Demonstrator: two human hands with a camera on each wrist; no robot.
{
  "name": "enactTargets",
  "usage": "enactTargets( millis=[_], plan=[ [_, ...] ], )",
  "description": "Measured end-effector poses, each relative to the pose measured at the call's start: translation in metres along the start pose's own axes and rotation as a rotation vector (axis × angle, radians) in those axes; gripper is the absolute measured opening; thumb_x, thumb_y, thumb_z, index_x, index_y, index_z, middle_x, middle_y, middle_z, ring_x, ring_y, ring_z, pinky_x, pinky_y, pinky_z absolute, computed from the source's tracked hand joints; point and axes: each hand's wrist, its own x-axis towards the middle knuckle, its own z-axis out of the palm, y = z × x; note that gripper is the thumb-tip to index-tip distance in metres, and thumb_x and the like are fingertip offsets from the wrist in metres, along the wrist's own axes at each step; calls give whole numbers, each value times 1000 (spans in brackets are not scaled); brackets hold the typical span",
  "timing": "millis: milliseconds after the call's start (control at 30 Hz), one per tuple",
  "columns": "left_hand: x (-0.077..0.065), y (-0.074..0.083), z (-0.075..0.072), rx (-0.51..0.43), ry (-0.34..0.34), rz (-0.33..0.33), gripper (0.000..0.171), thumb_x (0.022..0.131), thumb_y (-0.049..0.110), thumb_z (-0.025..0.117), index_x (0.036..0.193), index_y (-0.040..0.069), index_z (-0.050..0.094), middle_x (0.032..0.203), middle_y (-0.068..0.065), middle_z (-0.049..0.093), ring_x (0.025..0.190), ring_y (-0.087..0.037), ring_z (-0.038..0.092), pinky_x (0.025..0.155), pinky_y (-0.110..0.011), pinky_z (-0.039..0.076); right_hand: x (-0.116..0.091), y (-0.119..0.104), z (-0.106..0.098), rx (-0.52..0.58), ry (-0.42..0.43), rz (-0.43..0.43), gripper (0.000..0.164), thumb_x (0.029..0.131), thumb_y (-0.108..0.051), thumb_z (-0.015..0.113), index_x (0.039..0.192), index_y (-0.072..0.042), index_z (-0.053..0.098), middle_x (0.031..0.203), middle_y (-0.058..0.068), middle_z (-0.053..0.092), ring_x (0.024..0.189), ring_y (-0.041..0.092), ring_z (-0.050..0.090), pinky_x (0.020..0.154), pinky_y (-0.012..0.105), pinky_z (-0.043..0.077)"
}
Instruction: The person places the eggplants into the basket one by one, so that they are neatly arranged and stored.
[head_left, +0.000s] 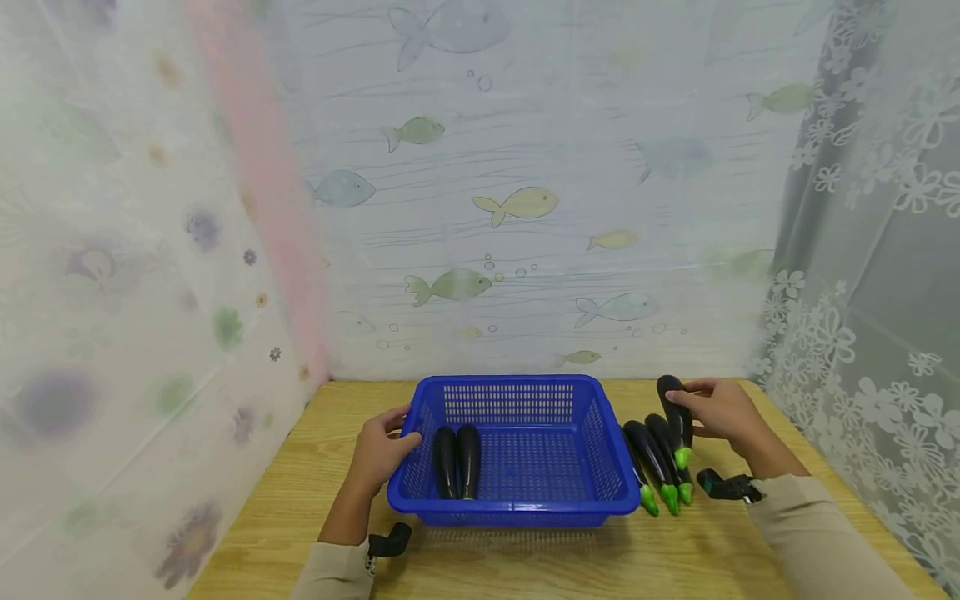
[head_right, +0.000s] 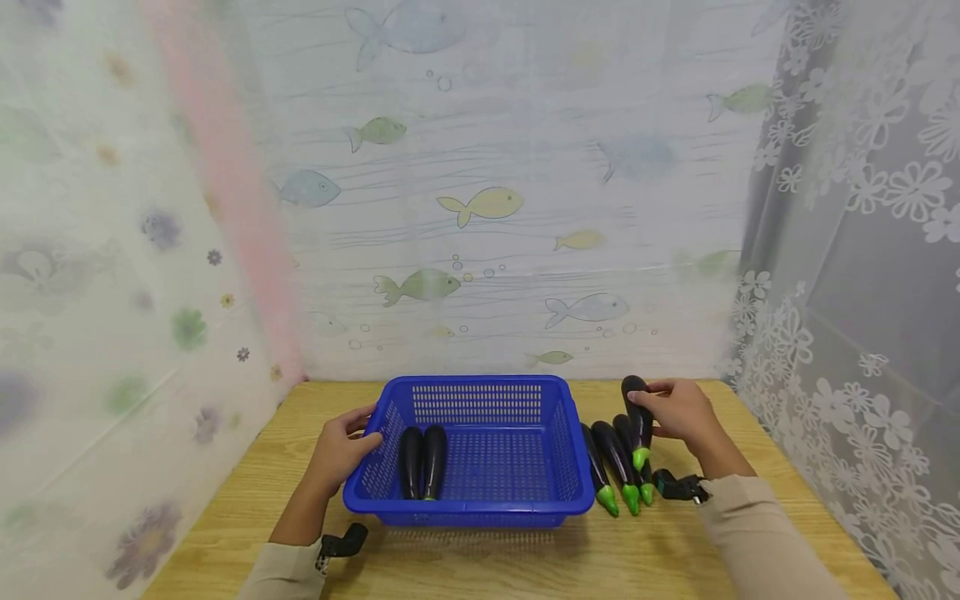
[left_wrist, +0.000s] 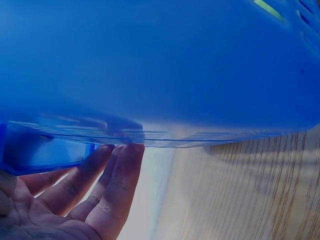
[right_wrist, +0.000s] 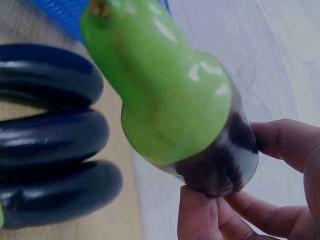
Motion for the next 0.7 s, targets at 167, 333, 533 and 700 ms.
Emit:
enactTargets(
  millis=[167, 333, 533, 700],
  plan=[
    [0, -1, 0, -3, 0, -5, 59, 89, 13, 72, 145, 3, 58, 131, -20, 69, 119, -36, 67, 99, -53, 57, 0, -12, 5, 11, -9, -13, 80, 102, -47, 60, 153, 11, 36, 152, 38, 40, 133, 53, 51, 89, 45, 62],
    [1, -3, 1, -12, 0, -8, 59, 88, 13, 73, 144, 3, 59, 129, -19, 70, 116, -35, 67, 97, -52, 58, 0, -21, 10, 24, -22, -18, 80, 102, -46, 60, 153, 10, 37, 151, 37, 42, 132, 52, 52, 90, 44, 62],
    [1, -2, 1, -7, 2, -12, 59, 88, 14, 73, 144, 3, 59, 130, -20, 69, 117, -37, 67, 96, -53, 58, 5, -30, 17, 56, -29, -21, 80, 101, -46, 62, 153, 10, 36, 151, 36, 43, 133, 51, 52, 90, 44, 62],
    [1, 0, 0, -9, -2, -26, 59, 89, 15, 72, 145, 4, 58, 132, -20, 68, 118, -39, 67, 94, -53, 60, 9, -38, 24, 73, -26, -27, 81, 100, -47, 63, 153, 8, 37, 150, 34, 45, 134, 50, 52, 92, 46, 61]
  ],
)
